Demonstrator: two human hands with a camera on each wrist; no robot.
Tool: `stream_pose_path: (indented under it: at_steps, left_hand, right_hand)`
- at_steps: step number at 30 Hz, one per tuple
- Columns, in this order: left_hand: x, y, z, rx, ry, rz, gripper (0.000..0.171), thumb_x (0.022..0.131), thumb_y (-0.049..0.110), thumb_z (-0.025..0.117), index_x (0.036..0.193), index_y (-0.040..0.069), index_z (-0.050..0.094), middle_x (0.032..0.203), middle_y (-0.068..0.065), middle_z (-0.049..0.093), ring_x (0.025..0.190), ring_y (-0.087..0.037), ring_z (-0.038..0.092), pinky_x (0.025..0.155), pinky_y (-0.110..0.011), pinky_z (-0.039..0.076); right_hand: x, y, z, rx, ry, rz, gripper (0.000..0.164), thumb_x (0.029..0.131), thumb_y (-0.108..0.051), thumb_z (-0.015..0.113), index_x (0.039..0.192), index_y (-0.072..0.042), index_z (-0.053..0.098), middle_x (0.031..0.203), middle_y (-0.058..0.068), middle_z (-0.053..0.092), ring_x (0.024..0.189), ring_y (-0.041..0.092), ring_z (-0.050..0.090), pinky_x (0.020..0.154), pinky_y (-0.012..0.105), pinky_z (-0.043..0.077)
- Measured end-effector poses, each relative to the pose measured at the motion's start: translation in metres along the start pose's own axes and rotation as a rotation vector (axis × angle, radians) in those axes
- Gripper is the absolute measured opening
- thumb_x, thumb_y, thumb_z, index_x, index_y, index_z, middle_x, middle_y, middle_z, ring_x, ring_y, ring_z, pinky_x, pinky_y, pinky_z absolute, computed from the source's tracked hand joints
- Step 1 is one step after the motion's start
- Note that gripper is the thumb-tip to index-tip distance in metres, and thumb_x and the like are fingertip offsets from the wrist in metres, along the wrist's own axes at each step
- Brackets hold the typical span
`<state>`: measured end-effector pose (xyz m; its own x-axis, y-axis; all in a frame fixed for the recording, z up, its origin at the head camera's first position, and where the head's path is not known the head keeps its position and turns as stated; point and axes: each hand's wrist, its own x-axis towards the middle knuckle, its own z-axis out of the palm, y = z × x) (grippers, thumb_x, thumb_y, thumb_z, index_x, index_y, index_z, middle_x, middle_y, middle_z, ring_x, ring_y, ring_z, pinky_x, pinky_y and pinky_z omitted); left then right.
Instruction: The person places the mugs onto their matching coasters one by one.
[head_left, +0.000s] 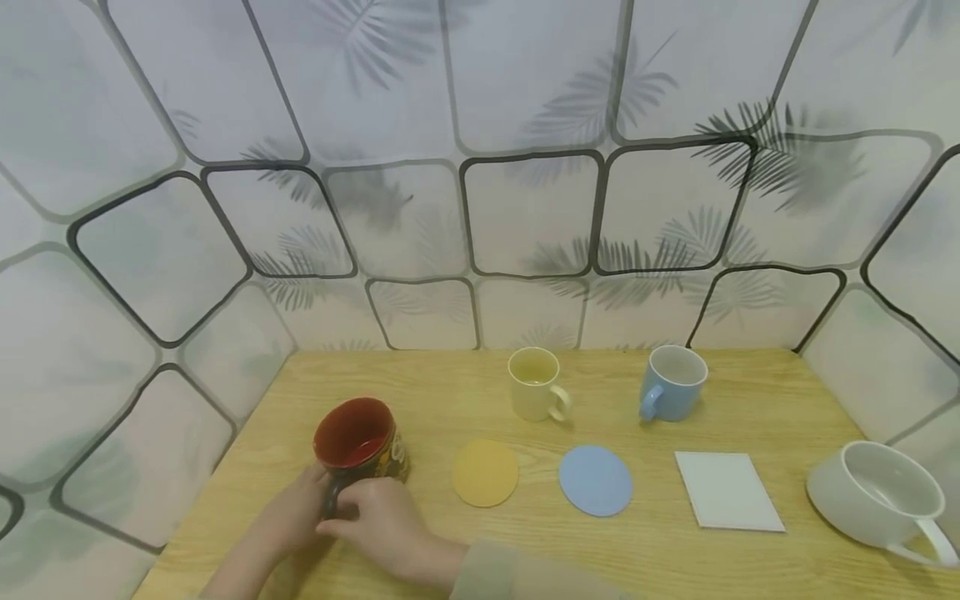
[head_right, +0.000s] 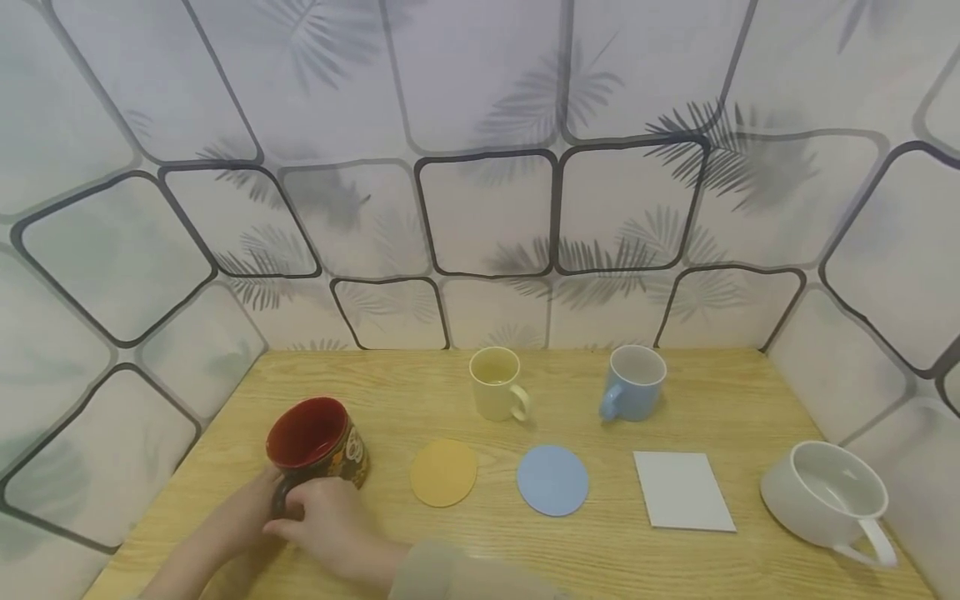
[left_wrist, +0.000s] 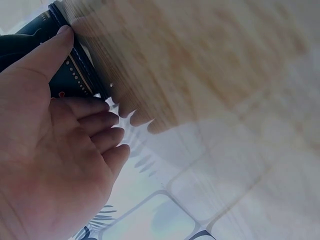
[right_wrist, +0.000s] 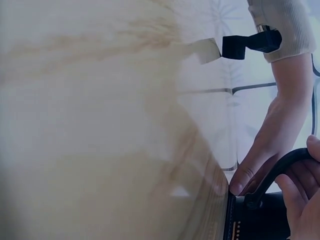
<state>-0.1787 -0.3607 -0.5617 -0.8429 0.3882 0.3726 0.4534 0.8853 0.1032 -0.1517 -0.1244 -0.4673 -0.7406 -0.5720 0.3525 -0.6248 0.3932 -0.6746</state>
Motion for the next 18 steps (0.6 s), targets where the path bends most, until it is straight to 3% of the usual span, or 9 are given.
stream_pose_path:
  at_steps: [3, 9, 15, 16, 18]
  left_hand:
    - [-0.002, 0.0, -0.001, 0.016, 0.012, 0.009, 0.066, 0.072, 0.028, 0.093, 0.128, 0.007, 0.067, 0.121, -0.009, 0.067, 0.108, -0.036, 0.07, 0.092, -0.058, 0.063]
    - [-0.004, 0.005, -0.008, 0.014, -0.013, -0.018, 0.07, 0.068, 0.025, 0.095, 0.128, 0.005, 0.067, 0.124, -0.013, 0.068, 0.111, -0.04, 0.07, 0.095, -0.06, 0.061]
    - [-0.004, 0.008, -0.013, 0.048, -0.058, -0.023, 0.062, 0.082, 0.036, 0.086, 0.135, 0.008, 0.068, 0.136, -0.014, 0.066, 0.124, -0.042, 0.066, 0.114, -0.058, 0.051]
    - [-0.004, 0.007, -0.013, 0.049, -0.06, -0.026, 0.061, 0.084, 0.038, 0.084, 0.135, 0.009, 0.068, 0.138, -0.013, 0.065, 0.124, -0.042, 0.065, 0.121, -0.053, 0.046]
    - [-0.004, 0.007, -0.013, 0.029, -0.062, -0.024, 0.058, 0.086, 0.037, 0.082, 0.135, 0.01, 0.069, 0.138, -0.015, 0.065, 0.125, -0.044, 0.064, 0.121, -0.056, 0.046]
  right_hand:
    - [0.0, -0.001, 0.0, 0.009, -0.011, 0.008, 0.02, 0.092, -0.035, 0.083, 0.079, -0.02, 0.078, 0.065, -0.017, 0.065, 0.063, -0.014, 0.042, 0.064, 0.002, 0.037]
    - [0.0, -0.001, 0.004, -0.015, -0.012, -0.023, 0.031, 0.093, -0.034, 0.081, 0.07, -0.019, 0.068, 0.062, -0.017, 0.057, 0.062, -0.012, 0.039, 0.06, 0.002, 0.033]
    - [0.002, -0.004, 0.006, 0.002, -0.032, 0.009, 0.036, 0.095, -0.035, 0.079, 0.068, -0.018, 0.063, 0.062, -0.017, 0.044, 0.061, -0.009, 0.036, 0.057, 0.004, 0.032]
    - [0.002, -0.004, 0.006, 0.003, -0.037, 0.017, 0.036, 0.096, -0.035, 0.079, 0.068, -0.018, 0.063, 0.062, -0.017, 0.044, 0.061, -0.009, 0.037, 0.057, 0.004, 0.033]
    - [0.003, -0.006, 0.005, 0.015, -0.046, 0.033, 0.035, 0.096, -0.035, 0.079, 0.069, -0.018, 0.064, 0.061, -0.017, 0.045, 0.061, -0.009, 0.037, 0.057, 0.005, 0.034]
